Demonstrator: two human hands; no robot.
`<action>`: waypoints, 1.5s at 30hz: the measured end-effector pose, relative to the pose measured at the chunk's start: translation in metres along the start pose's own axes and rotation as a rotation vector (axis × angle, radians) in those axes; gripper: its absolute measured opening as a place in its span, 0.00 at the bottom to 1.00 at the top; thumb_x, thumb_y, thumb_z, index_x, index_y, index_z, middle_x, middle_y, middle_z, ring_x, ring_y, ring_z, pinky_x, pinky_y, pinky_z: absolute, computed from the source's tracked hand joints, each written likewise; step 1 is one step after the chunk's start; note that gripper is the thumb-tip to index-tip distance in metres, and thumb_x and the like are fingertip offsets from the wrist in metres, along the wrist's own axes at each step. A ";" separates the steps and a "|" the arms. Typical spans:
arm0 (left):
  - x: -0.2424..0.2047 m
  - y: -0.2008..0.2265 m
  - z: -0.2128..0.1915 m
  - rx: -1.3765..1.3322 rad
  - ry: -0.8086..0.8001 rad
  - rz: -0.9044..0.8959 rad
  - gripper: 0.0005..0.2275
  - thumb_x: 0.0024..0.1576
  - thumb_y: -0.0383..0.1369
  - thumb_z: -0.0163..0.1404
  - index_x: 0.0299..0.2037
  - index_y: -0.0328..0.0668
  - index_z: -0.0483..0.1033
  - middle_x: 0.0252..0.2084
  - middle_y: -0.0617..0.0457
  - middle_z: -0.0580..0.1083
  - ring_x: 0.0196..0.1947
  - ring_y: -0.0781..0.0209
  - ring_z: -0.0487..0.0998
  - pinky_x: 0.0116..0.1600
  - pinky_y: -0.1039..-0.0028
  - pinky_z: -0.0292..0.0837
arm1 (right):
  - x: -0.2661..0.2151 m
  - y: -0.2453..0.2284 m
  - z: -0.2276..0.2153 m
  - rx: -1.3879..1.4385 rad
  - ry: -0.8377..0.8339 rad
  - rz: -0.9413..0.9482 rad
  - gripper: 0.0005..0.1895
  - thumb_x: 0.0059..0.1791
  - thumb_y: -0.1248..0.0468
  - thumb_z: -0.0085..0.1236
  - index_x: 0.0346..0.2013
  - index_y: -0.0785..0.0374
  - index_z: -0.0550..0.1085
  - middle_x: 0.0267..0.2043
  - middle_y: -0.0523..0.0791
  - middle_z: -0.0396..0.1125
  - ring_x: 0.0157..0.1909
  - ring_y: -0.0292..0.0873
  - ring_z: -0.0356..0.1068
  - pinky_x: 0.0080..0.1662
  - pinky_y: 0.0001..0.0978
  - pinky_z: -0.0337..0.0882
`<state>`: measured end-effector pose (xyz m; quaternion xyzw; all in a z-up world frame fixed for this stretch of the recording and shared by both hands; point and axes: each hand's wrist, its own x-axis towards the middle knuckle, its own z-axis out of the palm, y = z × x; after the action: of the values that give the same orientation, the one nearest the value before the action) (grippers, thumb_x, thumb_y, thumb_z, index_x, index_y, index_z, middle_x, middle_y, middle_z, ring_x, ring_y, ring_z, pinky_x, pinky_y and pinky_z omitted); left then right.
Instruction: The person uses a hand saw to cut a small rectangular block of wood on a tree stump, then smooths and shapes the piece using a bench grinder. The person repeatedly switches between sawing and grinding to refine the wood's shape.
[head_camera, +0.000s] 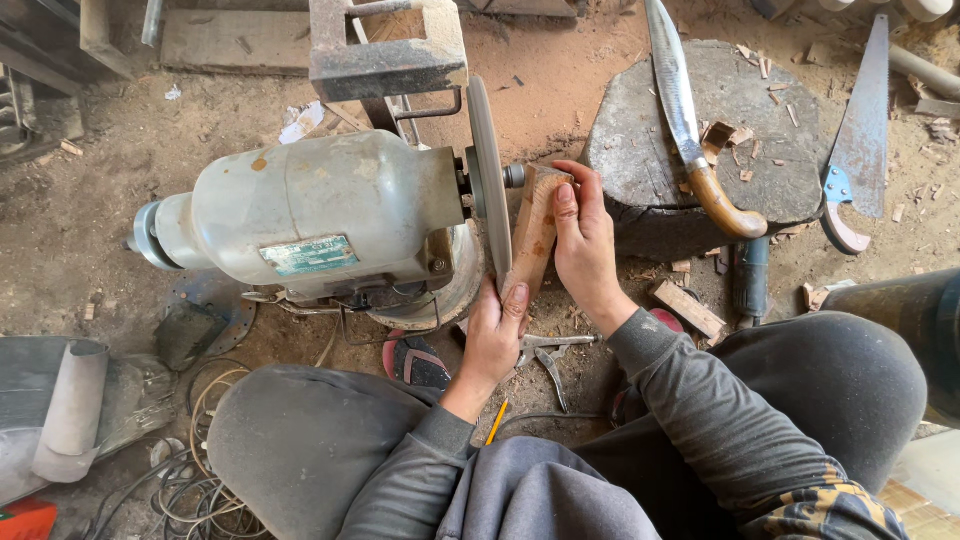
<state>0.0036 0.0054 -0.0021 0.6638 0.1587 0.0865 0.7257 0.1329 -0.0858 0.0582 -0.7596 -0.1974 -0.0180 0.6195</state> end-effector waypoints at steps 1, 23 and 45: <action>0.000 0.001 0.000 -0.011 0.005 0.007 0.24 0.66 0.49 0.43 0.58 0.31 0.63 0.28 0.57 0.69 0.23 0.70 0.67 0.26 0.77 0.63 | 0.000 -0.001 0.001 -0.002 0.002 -0.001 0.16 0.63 0.57 0.40 0.62 0.62 0.66 0.42 0.44 0.69 0.44 0.33 0.65 0.47 0.28 0.69; 0.002 0.001 -0.002 -0.072 -0.043 -0.019 0.24 0.65 0.53 0.42 0.50 0.33 0.65 0.26 0.59 0.65 0.20 0.74 0.64 0.21 0.82 0.59 | 0.009 0.002 0.003 -0.118 -0.031 0.033 0.18 0.62 0.54 0.42 0.58 0.64 0.65 0.35 0.48 0.69 0.36 0.40 0.70 0.39 0.33 0.70; -0.001 0.006 -0.003 -0.151 -0.073 -0.054 0.23 0.66 0.51 0.42 0.54 0.35 0.63 0.25 0.61 0.62 0.20 0.74 0.64 0.19 0.82 0.59 | 0.011 0.008 0.008 -0.154 -0.063 0.068 0.18 0.61 0.53 0.42 0.56 0.65 0.64 0.39 0.52 0.73 0.38 0.47 0.77 0.40 0.38 0.74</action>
<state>0.0017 0.0083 0.0036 0.6054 0.1431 0.0541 0.7811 0.1437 -0.0763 0.0520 -0.8114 -0.1889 0.0119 0.5530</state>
